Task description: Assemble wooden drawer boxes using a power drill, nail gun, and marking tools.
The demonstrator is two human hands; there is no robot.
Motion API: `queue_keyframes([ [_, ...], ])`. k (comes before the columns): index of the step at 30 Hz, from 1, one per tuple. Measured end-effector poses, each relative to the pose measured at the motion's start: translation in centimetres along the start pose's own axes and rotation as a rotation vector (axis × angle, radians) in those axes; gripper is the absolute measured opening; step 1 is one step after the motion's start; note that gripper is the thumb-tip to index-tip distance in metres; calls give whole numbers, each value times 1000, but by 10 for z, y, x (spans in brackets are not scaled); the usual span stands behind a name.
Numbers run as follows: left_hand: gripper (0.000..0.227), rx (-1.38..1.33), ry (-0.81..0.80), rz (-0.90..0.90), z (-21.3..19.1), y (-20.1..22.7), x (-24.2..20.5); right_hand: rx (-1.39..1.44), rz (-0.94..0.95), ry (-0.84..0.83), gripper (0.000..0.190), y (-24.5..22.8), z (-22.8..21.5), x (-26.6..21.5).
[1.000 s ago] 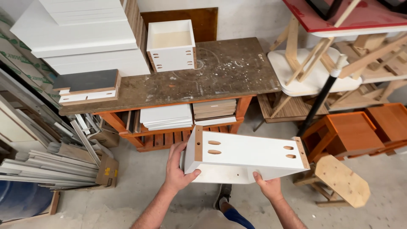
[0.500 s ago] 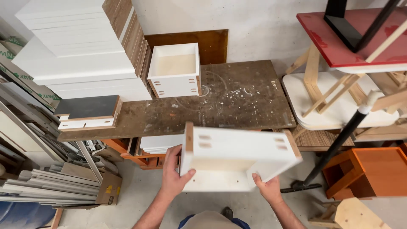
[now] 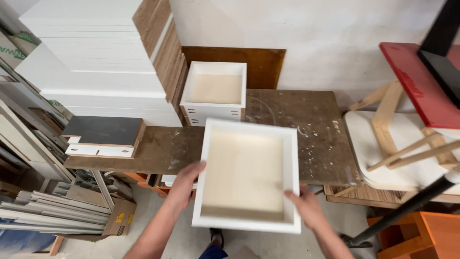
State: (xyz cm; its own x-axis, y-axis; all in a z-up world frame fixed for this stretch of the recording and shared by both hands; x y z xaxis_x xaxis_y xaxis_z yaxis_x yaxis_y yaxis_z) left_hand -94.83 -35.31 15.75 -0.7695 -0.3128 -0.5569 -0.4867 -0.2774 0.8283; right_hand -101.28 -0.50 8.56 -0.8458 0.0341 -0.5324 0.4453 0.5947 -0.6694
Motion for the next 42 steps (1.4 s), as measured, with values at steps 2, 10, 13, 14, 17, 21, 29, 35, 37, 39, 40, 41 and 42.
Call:
queue_keyframes([
  [2,63,-50,54,154,-17,24,43,104,-7,-41,61,-62,-6,2],
  [10,51,274,227,447,-109,73,151,292,-241,127,66,-222,-1,129],
  [13,41,438,215,457,-127,45,225,328,-258,110,72,-277,18,145],
  [14,36,529,200,488,-131,33,250,301,-254,98,78,-295,26,148],
  [17,36,599,195,593,-113,43,266,242,-223,86,80,-314,41,188],
  [21,44,581,172,598,-90,59,273,117,-203,105,81,-319,42,237],
  [29,44,612,288,718,-83,29,330,149,-158,61,80,-295,44,315],
  [35,39,718,415,843,-86,16,352,137,-167,35,79,-313,54,300],
  [37,38,724,432,838,-86,18,350,104,-171,21,77,-314,54,300],
  [39,37,729,449,830,-88,17,354,69,-174,6,76,-315,55,302],
  [40,37,736,471,829,-89,15,358,45,-187,8,76,-316,54,303],
  [41,36,743,493,827,-91,13,363,21,-199,10,77,-317,54,304],
  [42,36,743,490,830,-91,14,362,23,-198,13,77,-319,54,300],
])
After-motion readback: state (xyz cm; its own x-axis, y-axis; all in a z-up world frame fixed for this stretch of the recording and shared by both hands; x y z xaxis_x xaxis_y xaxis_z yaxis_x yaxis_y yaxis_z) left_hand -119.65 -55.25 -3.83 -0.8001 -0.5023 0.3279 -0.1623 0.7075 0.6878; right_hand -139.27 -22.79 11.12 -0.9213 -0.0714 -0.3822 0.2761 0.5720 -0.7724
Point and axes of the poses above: each hand's wrist, its own x-axis towards the middle knuckle, its own z-axis out of the palm, y = z × x, the point moved 4 cm from there along x, towards the middle knuckle, and after that the axes turned 2 degrees about z, right-handed, at the moved point
